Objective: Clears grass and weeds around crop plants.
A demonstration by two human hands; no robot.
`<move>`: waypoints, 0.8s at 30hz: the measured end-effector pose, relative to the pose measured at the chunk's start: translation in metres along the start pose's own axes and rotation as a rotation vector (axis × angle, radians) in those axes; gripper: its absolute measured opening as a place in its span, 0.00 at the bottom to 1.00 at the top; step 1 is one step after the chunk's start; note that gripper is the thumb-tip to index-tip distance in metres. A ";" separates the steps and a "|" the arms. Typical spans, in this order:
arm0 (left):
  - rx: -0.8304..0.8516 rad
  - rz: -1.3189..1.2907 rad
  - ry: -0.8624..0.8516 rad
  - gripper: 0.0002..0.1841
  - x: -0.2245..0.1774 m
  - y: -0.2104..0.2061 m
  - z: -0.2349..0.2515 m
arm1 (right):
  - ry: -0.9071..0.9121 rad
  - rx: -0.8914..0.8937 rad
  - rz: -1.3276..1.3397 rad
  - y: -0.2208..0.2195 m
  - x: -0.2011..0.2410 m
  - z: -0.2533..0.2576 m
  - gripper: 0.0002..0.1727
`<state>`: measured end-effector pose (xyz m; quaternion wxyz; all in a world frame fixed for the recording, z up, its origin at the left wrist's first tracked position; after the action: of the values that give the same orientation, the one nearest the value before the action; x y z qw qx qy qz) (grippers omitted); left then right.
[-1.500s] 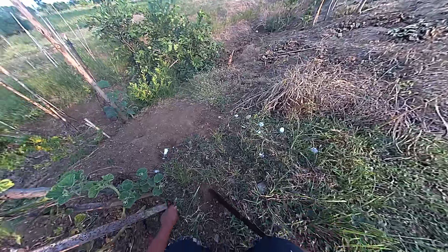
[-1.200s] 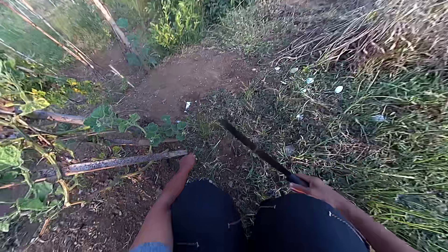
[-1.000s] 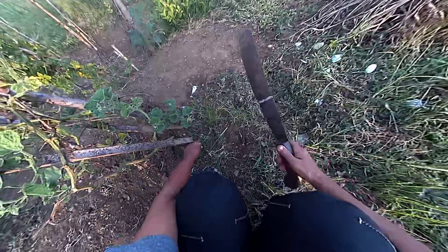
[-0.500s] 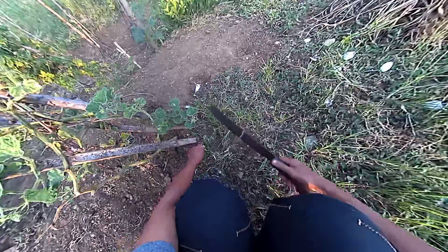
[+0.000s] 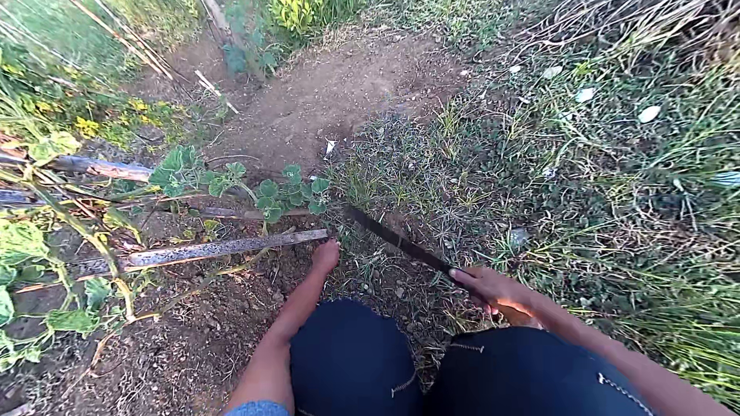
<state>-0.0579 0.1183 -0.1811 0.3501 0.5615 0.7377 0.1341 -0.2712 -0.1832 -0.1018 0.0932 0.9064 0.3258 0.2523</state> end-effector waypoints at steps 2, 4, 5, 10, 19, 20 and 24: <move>-0.004 -0.008 -0.001 0.27 0.000 -0.002 0.001 | 0.100 -0.079 0.261 0.008 0.015 -0.013 0.28; -0.005 -0.014 -0.001 0.27 0.001 -0.002 0.002 | 0.202 -0.172 0.493 0.002 0.030 -0.013 0.27; -0.004 -0.018 -0.001 0.27 0.002 -0.002 0.002 | 0.236 -0.233 0.564 -0.007 0.037 -0.010 0.27; 0.013 -0.001 -0.005 0.27 0.001 0.001 0.002 | 0.007 -0.095 -0.167 -0.048 0.005 0.028 0.35; 0.008 -0.020 -0.010 0.28 0.004 -0.004 -0.002 | 0.058 -0.087 0.199 -0.023 0.024 -0.018 0.28; 0.005 -0.022 -0.011 0.28 0.004 -0.004 -0.003 | 0.102 -0.145 0.291 -0.021 0.028 -0.021 0.27; 0.003 -0.046 -0.019 0.27 0.005 -0.006 -0.002 | 0.197 -0.361 0.366 -0.038 0.029 -0.013 0.23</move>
<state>-0.0643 0.1211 -0.1857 0.3592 0.5461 0.7473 0.1197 -0.2795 -0.1358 -0.0917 0.1738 0.8900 0.1141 0.4059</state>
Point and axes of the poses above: each hand's wrist, its own z-axis towards the middle knuckle, its own y-axis out of the back of the hand, x = y × z, the point moved 3 cm from there along z, towards the middle knuckle, and after that the axes turned 15 degrees about -z, right-handed, at the moved point
